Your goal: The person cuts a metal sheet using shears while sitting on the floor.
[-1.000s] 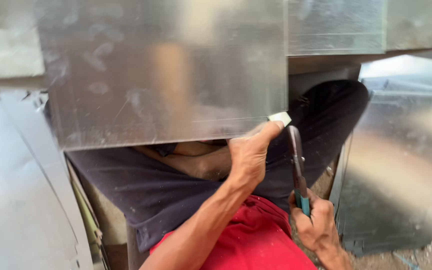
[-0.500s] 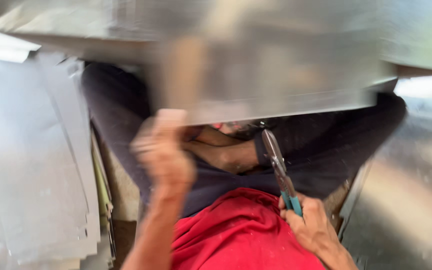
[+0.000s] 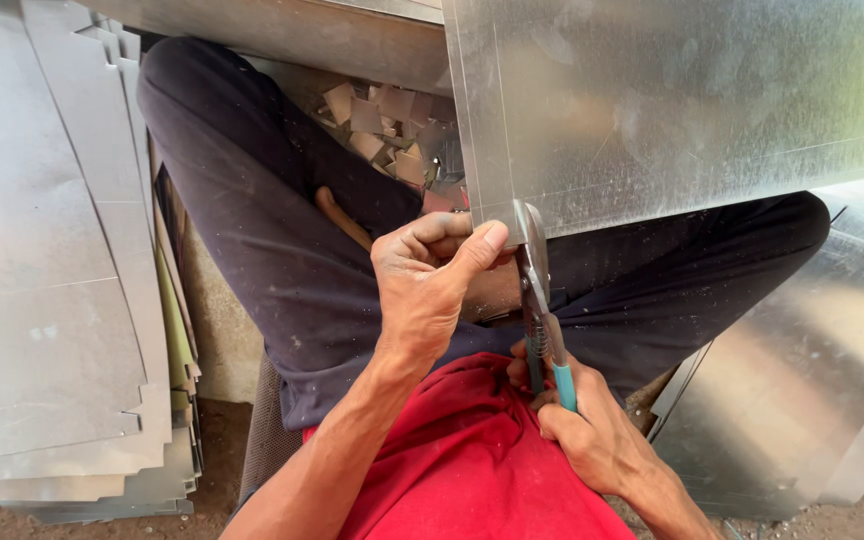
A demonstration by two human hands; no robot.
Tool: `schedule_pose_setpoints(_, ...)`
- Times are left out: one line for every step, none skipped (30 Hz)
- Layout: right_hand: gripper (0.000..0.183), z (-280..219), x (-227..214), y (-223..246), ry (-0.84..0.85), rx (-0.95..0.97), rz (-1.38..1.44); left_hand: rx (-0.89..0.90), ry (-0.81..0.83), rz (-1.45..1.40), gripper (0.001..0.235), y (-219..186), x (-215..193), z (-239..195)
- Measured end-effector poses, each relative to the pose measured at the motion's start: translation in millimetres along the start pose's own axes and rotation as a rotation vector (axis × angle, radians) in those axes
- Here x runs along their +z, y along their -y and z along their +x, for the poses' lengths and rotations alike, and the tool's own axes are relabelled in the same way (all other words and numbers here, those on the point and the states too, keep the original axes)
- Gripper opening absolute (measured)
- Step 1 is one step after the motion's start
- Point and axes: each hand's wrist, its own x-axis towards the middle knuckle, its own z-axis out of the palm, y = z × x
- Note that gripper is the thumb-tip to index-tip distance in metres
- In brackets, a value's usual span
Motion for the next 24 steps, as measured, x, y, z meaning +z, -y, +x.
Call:
schedule_pose_setpoints(0.06,1,-2,1,0.004,-0.054,-0.015,-0.014,-0.008,0.01,0.017,2,-1,0)
schedule_pose_setpoints(0.058,1,-3,1,0.008,-0.108,-0.03,-0.013,-0.004,-0.007,0.017,4,-3,0)
schedule_pose_setpoints(0.053,2,-4,1,-0.005,-0.077,-0.064,-0.01,0.0,-0.024,0.017,6,-4,1)
schedule_pose_setpoints(0.049,3,-5,0,-0.017,-0.047,-0.098,-0.008,0.003,-0.04,0.017,7,-6,1)
schedule_pose_setpoints(0.045,4,-6,-1,-0.031,-0.015,-0.133,-0.013,0.001,-0.028,0.017,8,-6,1)
schedule_pose_setpoints(0.04,4,-8,-2,-0.046,-0.017,-0.146,-0.019,0.0,-0.016,0.017,8,-6,0)
schedule_pose_setpoints(0.035,6,-9,-3,-0.06,-0.021,-0.159,-0.022,-0.003,-0.002,0.017,7,-6,-1)
schedule_pose_setpoints(0.031,6,-10,-4,-0.074,-0.026,-0.172,-0.024,-0.005,-0.015,0.016,5,-5,-2)
schedule_pose_setpoints(0.026,7,-11,-4,-0.085,-0.026,-0.19,-0.026,-0.008,-0.027,0.016,2,-3,-3)
schedule_pose_setpoints(0.022,9,-11,-4,-0.096,-0.027,-0.209,-0.027,-0.01,-0.039,0.015,-1,-2,-2)
schedule_pose_setpoints(0.017,11,-10,-4,-0.108,-0.028,-0.227,0.015,-0.024,0.017,0.015,-6,0,1)
schedule_pose_setpoints(0.014,11,-11,-4,-0.11,-0.016,-0.25,0.056,-0.039,0.072,0.019,-9,5,5)
schedule_pose_setpoints(0.011,11,-12,-5,-0.117,-0.004,-0.273,0.097,-0.05,0.127,0.024,-12,10,12)
schedule_pose_setpoints(0.011,11,-12,-5,-0.124,0.008,-0.295,0.162,-0.068,0.215,0.026,-15,13,19)
schedule_pose_setpoints(0.011,12,-12,-7,-0.128,-0.001,-0.285,0.23,-0.088,0.304,0.03,-17,18,31)
schedule_pose_setpoints(0.01,12,-11,-9,-0.132,-0.011,-0.275,0.297,-0.107,0.392,0.035,-18,22,44)
schedule_pose_setpoints(0.01,14,-11,-12,-0.135,-0.028,-0.263,0.265,-0.105,0.377,0.042,-20,25,57)
schedule_pose_setpoints(0.009,14,-13,-15,-0.133,-0.043,-0.272,0.232,-0.102,0.362,0.049,-19,28,67)
schedule_pose_setpoints(0.009,13,-16,-20,-0.132,-0.061,-0.278,0.201,-0.096,0.35,0.056,-17,32,71)
schedule_pose_setpoints(0.009,12,-21,-25,-0.131,-0.079,-0.284,0.273,-0.154,0.335,0.054,-12,35,71)
schedule_pose_setpoints(0.015,13,-26,-31,-0.087,-0.104,-0.214,0.344,-0.198,0.331,0.052,-6,38,66)
schedule_pose_setpoints(0.024,11,-35,-39,-0.042,-0.13,-0.144,0.416,-0.24,0.324,0.05,1,40,58)
schedule_pose_setpoints(0.034,0,-43,-50,-0.022,-0.138,-0.067,0.403,-0.28,0.303,0.052,13,46,45)
schedule_pose_setpoints(0.033,-8,-48,-62,-0.041,-0.07,-0.044,0.389,-0.32,0.284,0.053,25,52,31)
